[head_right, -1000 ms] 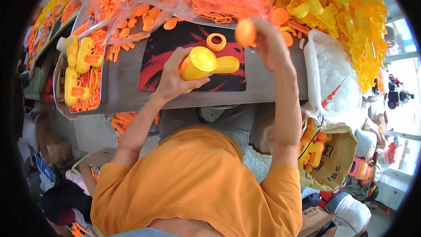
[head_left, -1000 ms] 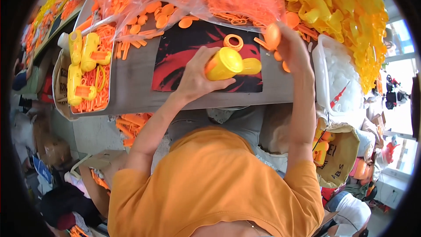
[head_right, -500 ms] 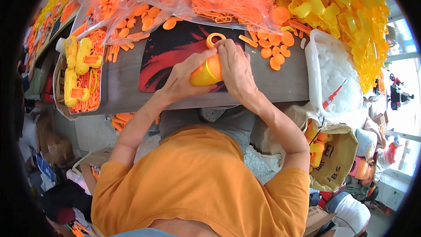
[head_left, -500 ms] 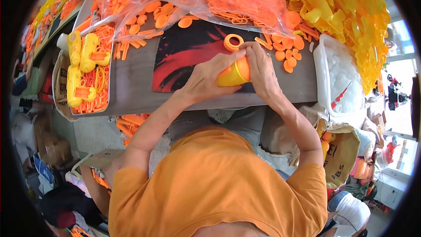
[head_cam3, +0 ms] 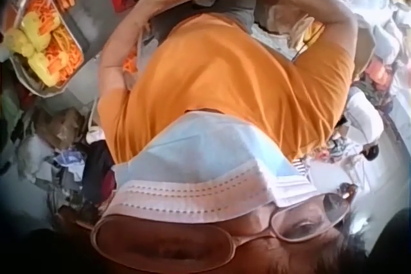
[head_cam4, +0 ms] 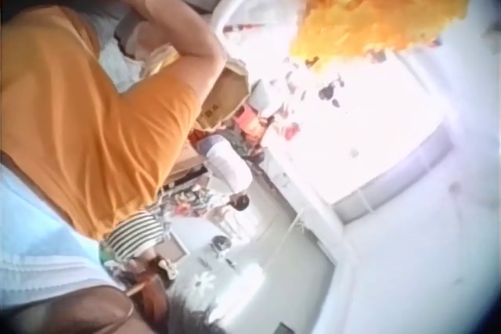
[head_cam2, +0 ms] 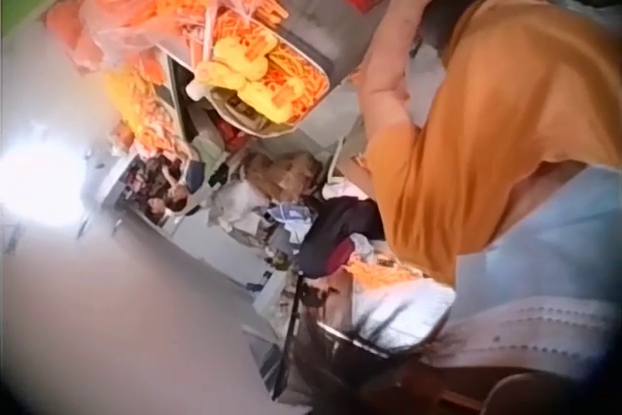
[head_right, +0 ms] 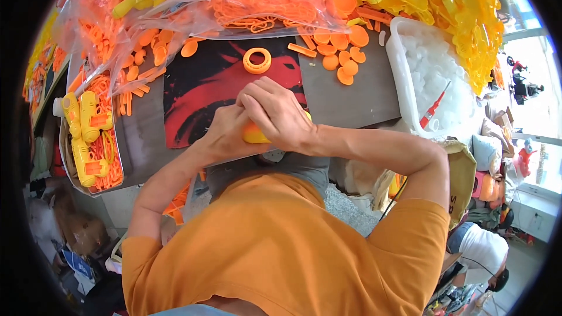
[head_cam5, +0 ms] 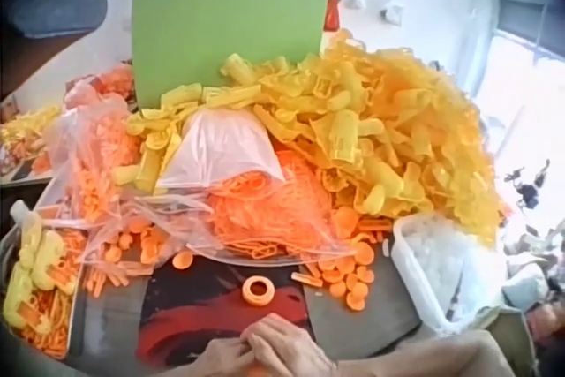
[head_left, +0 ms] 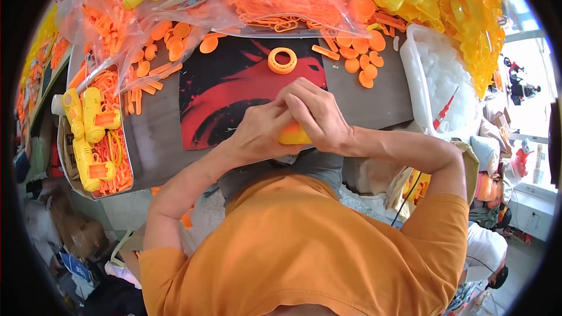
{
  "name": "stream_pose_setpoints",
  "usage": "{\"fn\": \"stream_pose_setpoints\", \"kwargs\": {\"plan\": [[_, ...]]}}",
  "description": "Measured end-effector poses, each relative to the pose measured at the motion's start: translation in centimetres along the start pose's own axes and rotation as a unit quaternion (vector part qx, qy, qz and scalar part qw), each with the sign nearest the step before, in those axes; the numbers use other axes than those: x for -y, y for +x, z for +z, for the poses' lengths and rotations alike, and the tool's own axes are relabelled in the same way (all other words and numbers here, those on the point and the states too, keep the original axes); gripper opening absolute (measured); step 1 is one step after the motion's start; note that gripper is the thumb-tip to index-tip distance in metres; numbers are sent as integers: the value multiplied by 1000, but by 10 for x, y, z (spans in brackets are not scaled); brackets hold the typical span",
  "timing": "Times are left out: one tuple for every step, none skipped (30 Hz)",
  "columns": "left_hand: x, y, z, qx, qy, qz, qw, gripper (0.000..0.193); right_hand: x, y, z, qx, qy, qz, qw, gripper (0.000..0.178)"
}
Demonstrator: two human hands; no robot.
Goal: Assembling and applying stickers to plastic toy guns.
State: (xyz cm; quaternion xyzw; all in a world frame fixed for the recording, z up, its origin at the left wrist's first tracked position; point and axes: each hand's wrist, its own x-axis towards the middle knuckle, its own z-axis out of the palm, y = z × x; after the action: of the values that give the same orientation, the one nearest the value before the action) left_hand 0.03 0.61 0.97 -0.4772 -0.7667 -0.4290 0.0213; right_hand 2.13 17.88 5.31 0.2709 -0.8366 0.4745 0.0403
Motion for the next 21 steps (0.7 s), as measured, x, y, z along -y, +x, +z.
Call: {"fn": "stream_pose_setpoints", "kwargs": {"plan": [[0,0,-3,-2,-4,-19,1000,59,1,6,1,-3,5,28,1000,29],[3,-1,-3,-3,-3,-16,1000,59,0,12,2,-5,10,54,998,30],[8,-3,-1,-24,-19,-42,999,60,-2,16,2,-6,7,52,999,30],[8,-3,-1,-46,-34,-70,996,62,-7,20,2,0,87,108,990,32],[5,-5,-1,-50,-31,-69,996,62,-11,23,1,8,166,164,972,35],[2,-7,-3,-86,-60,-66,992,65,-14,22,-5,-9,201,182,962,35],[-3,-10,-4,-119,-92,-61,987,68,-26,17,-15,-63,52,204,975,28],[-6,-19,-5,-158,-91,-45,982,73,-41,12,-30,-110,-39,212,970,24],[-5,-30,-6,-160,-87,-46,982,73,-53,6,-43,-158,-219,233,934,24],[-1,-38,-4,-180,-144,-77,970,74,-83,-8,-56,-186,-329,189,906,24],[0,-43,-4,-201,-198,-110,953,74,-100,-16,-58,-188,-329,186,907,24],[-5,-44,-4,-215,-253,-159,930,74,-113,-21,-60,-152,-372,210,891,26],[-6,-44,-5,-219,-250,-160,929,74,-116,-21,-60,-113,-412,232,874,28],[-6,-44,-6,-233,-219,-139,937,74,-118,-20,-62,-112,-410,228,876,28],[-6,-43,-7,-245,-188,-118,944,73,-121,-20,-64,-109,-426,245,864,27],[-7,-43,-9,-247,-183,-121,944,73,-121,-20,-64,-105,-439,263,853,27],[-9,-42,-10,-260,-190,-128,938,74,-120,-20,-65,-103,-435,261,855,27],[-11,-41,-11,-272,-197,-133,932,74,-118,-22,-67,-165,-219,257,927,26],[-12,-35,-12,-271,-196,-133,933,74,-112,-21,-71,-220,6,241,945,27],[-14,-34,-15,-285,-213,-147,923,74,-73,-15,-70,-157,282,342,882,28],[-15,-29,-17,-293,-235,-155,914,74,-63,-20,-60,-155,284,340,883,28]]}}
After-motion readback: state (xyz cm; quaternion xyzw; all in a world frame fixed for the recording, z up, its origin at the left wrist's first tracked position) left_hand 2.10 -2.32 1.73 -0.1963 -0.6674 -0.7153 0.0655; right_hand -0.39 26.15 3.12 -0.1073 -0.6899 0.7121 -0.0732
